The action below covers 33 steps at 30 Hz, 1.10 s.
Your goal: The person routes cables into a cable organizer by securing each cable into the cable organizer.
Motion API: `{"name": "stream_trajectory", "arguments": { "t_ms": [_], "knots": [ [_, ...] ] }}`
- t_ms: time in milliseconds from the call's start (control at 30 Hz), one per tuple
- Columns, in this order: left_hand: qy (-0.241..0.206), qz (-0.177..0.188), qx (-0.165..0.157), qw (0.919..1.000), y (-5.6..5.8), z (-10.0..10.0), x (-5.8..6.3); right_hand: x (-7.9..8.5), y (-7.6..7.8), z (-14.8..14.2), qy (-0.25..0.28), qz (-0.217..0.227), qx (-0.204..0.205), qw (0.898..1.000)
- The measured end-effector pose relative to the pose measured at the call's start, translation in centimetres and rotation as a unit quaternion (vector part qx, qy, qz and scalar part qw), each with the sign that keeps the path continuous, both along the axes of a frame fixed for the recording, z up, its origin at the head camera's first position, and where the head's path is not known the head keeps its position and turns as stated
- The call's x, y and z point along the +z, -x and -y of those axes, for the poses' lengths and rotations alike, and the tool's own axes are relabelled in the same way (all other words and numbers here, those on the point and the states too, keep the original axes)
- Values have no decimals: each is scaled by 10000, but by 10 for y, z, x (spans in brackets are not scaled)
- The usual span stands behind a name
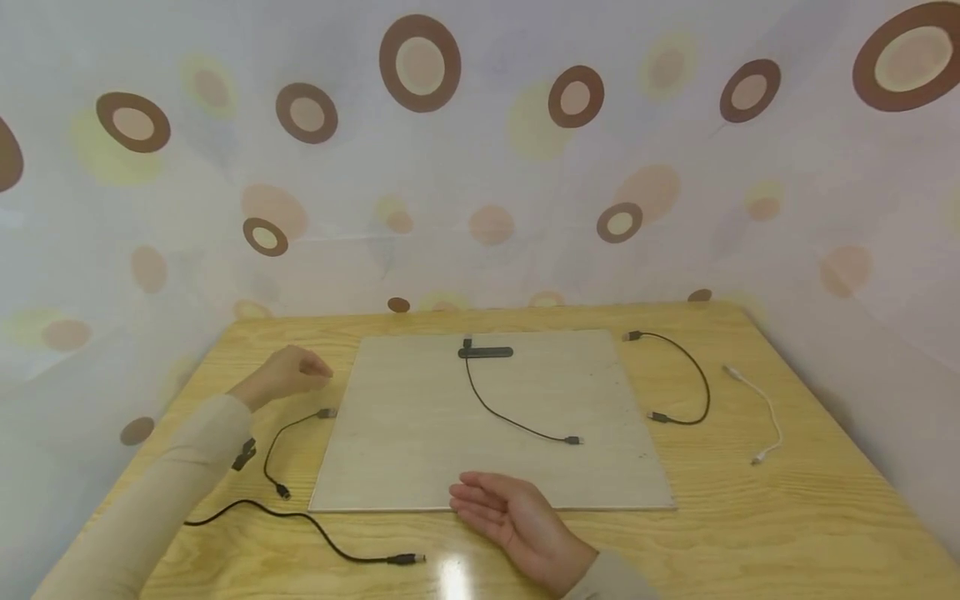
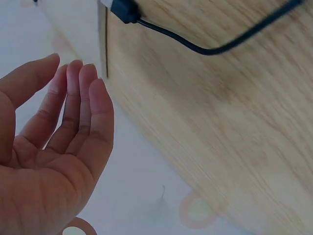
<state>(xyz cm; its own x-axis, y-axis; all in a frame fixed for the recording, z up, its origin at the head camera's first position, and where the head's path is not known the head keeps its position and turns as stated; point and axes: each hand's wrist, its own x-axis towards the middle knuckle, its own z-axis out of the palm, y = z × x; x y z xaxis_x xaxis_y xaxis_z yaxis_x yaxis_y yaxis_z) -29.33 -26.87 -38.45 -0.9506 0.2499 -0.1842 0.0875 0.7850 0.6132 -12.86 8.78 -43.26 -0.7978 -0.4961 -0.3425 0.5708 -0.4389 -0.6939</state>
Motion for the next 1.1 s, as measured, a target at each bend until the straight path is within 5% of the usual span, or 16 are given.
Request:
{"name": "stream_trajectory", "arguments": {
  "t_ms": [333,1100],
  "knots": [
    [569,260,205,9978,-20,9,-2,-1,4,26,-69,-252,217,9994],
    [511,23,350,9981,-22,11,-30,1,7,46,-58,-380,296,9988]
  ]
}}
